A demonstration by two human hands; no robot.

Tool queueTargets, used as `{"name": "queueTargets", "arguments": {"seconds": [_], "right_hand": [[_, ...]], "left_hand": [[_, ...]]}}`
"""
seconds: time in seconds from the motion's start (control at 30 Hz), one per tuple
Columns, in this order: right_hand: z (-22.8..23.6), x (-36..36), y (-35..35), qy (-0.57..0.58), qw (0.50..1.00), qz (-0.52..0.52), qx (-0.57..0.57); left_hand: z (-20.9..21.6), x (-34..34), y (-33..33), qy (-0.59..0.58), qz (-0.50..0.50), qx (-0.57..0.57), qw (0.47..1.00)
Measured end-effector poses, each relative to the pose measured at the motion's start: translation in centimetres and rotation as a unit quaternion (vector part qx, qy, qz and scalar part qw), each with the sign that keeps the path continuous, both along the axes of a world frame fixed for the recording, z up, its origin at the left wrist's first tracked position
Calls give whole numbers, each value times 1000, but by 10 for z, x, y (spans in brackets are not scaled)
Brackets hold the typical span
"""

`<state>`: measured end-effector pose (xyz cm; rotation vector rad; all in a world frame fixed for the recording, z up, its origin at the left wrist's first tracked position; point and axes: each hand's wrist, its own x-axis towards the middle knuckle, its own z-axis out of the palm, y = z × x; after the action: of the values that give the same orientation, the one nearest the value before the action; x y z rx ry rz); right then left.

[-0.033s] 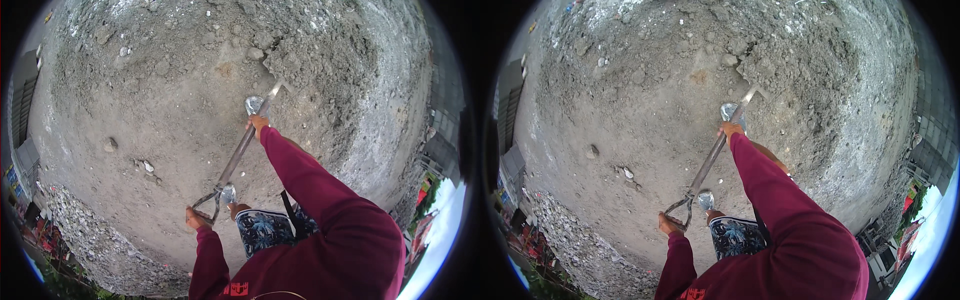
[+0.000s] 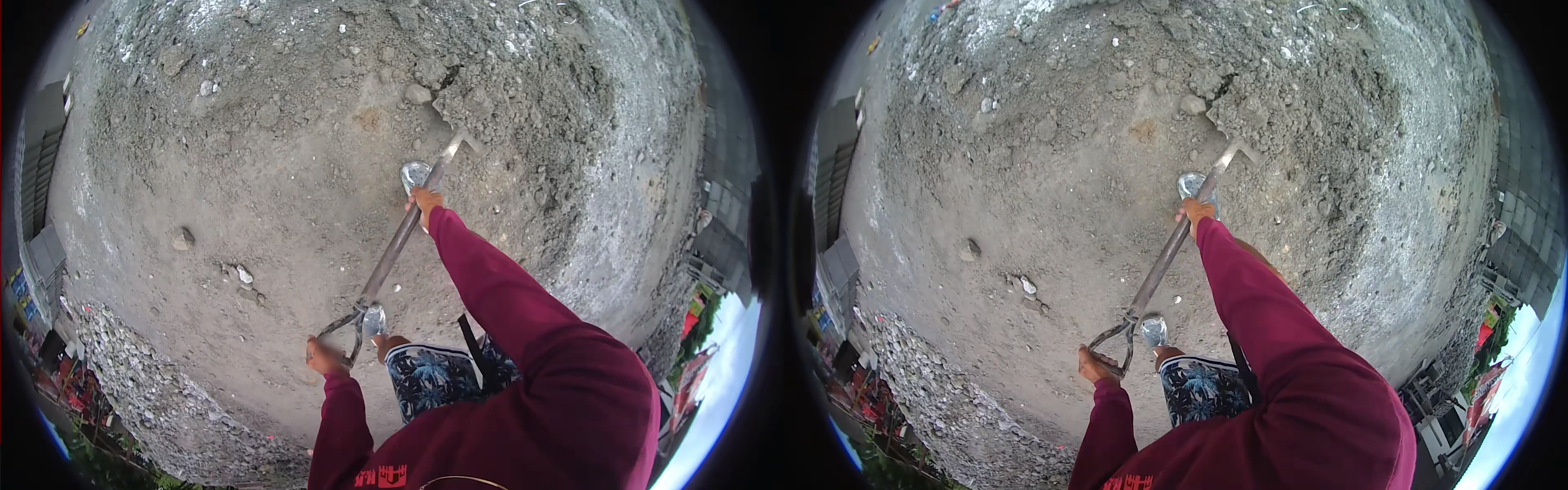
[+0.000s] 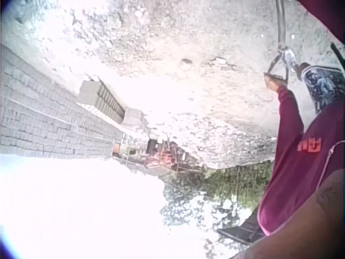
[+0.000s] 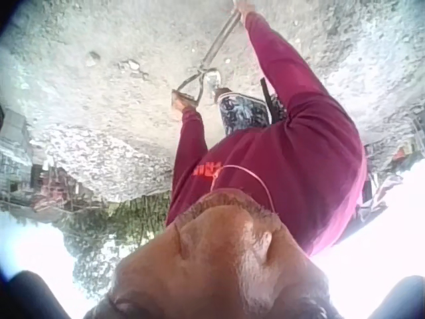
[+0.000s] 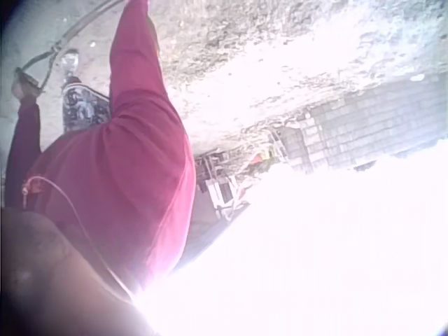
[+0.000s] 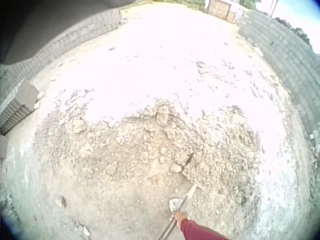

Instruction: The person uses a shovel to move sand and gravel from a pile on the ground, repeatedly digging into the pile and tossing the material aside.

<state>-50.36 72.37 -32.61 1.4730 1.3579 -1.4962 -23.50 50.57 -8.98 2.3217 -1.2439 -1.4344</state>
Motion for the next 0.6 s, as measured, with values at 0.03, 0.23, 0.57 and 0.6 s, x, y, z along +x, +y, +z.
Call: {"name": "queueTargets", "arguments": {"seconds": [0.03, 0.23, 0.57, 0.6], "right_hand": [[8, 2, 4, -2, 1000, -7, 2], [91, 23, 32, 23, 999, -30, -13], [329, 135, 40, 155, 980, -113, 52], [342, 157, 40, 165, 978, -118, 48]], "left_hand": [[7, -1, 8, 28, -1, -18, 999], [59, 52, 24, 69, -27, -12, 997], [187, 186, 6, 188, -82, 31, 978], [200, 206, -2, 197, -104, 22, 975]]}}
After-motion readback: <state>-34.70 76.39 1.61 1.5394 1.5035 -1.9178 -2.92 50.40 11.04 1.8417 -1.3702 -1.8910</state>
